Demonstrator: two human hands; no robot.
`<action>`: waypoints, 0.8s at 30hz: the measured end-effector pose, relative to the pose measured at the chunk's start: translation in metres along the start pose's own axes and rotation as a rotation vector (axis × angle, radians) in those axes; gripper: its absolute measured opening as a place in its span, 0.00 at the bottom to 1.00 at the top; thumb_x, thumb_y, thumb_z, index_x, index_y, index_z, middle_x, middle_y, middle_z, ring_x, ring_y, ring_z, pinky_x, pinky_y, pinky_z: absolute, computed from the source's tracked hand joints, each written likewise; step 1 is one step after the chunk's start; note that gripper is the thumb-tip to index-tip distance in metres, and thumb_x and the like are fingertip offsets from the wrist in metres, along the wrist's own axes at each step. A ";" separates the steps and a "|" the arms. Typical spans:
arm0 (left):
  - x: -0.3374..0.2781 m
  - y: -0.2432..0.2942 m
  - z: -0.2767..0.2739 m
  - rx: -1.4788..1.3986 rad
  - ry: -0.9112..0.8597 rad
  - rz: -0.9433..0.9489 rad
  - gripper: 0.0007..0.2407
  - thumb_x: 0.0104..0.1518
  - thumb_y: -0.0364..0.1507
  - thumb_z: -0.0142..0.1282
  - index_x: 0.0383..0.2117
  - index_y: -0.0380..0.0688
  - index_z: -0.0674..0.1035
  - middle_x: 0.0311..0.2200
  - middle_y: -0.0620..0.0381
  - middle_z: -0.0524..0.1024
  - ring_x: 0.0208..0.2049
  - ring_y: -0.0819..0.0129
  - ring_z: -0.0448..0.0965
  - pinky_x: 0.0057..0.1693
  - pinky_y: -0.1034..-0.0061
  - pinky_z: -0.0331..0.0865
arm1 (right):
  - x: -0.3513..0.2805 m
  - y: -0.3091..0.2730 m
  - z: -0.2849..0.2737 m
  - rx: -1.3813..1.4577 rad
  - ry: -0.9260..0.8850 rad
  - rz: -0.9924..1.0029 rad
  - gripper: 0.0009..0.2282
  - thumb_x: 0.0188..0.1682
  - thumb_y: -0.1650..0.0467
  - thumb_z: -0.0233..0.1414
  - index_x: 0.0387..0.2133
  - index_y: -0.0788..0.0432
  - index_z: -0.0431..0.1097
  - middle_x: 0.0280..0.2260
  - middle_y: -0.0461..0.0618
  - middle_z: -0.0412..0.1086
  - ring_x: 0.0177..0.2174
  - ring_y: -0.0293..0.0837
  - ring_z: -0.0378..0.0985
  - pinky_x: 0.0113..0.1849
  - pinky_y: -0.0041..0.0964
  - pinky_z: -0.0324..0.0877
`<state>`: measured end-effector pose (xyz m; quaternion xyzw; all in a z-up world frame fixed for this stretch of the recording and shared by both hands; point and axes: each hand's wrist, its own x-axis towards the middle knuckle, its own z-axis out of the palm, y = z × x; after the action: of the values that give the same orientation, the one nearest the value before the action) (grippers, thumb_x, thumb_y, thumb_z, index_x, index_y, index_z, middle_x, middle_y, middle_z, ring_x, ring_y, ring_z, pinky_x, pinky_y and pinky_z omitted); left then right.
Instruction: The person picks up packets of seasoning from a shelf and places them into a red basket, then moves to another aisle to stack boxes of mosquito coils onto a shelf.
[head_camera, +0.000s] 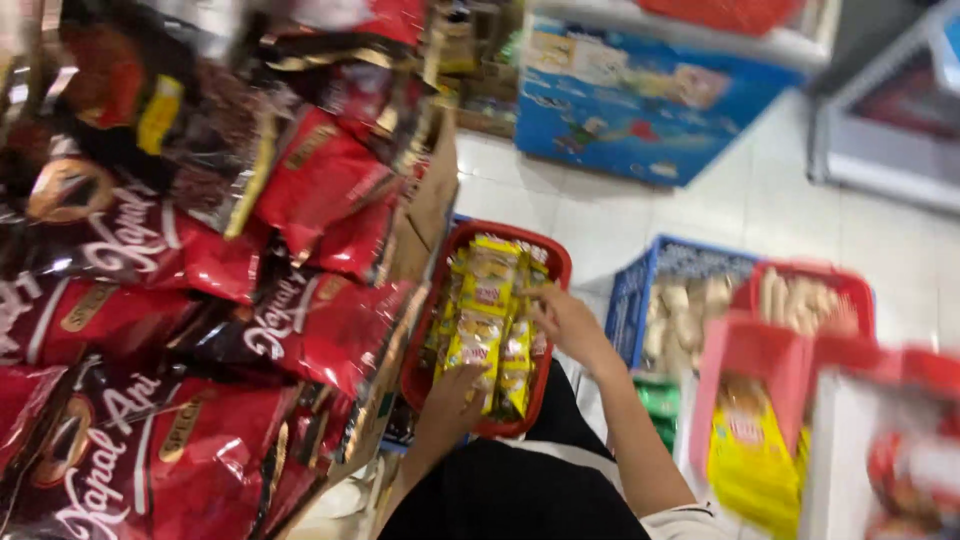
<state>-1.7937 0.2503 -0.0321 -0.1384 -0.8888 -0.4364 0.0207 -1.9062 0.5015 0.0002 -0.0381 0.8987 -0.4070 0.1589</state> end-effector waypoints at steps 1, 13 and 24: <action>-0.002 -0.010 0.007 0.016 -0.006 -0.013 0.15 0.58 0.28 0.55 0.51 0.44 0.78 0.48 0.45 0.76 0.49 0.46 0.75 0.54 0.60 0.69 | 0.021 -0.002 0.003 -0.070 -0.039 -0.111 0.16 0.51 0.65 0.53 0.53 0.52 0.71 0.39 0.59 0.74 0.39 0.57 0.78 0.42 0.47 0.73; -0.018 -0.066 0.097 0.231 0.304 -0.752 0.18 0.57 0.27 0.49 0.54 0.40 0.78 0.42 0.39 0.79 0.41 0.42 0.80 0.46 0.58 0.73 | 0.229 -0.018 0.048 -0.334 -0.677 -0.836 0.17 0.49 0.68 0.51 0.52 0.59 0.69 0.52 0.59 0.70 0.52 0.59 0.70 0.52 0.51 0.65; 0.036 -0.011 0.081 -0.003 0.702 -0.868 0.17 0.60 0.35 0.56 0.52 0.40 0.78 0.47 0.40 0.79 0.51 0.45 0.77 0.55 0.63 0.69 | 0.224 -0.024 0.035 -0.381 -0.863 -0.803 0.19 0.50 0.64 0.51 0.55 0.51 0.69 0.50 0.58 0.71 0.49 0.59 0.72 0.51 0.51 0.67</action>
<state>-1.8238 0.3159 -0.0851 0.3940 -0.8033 -0.4262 0.1337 -2.1086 0.4157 -0.0606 -0.5622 0.7258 -0.2154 0.3327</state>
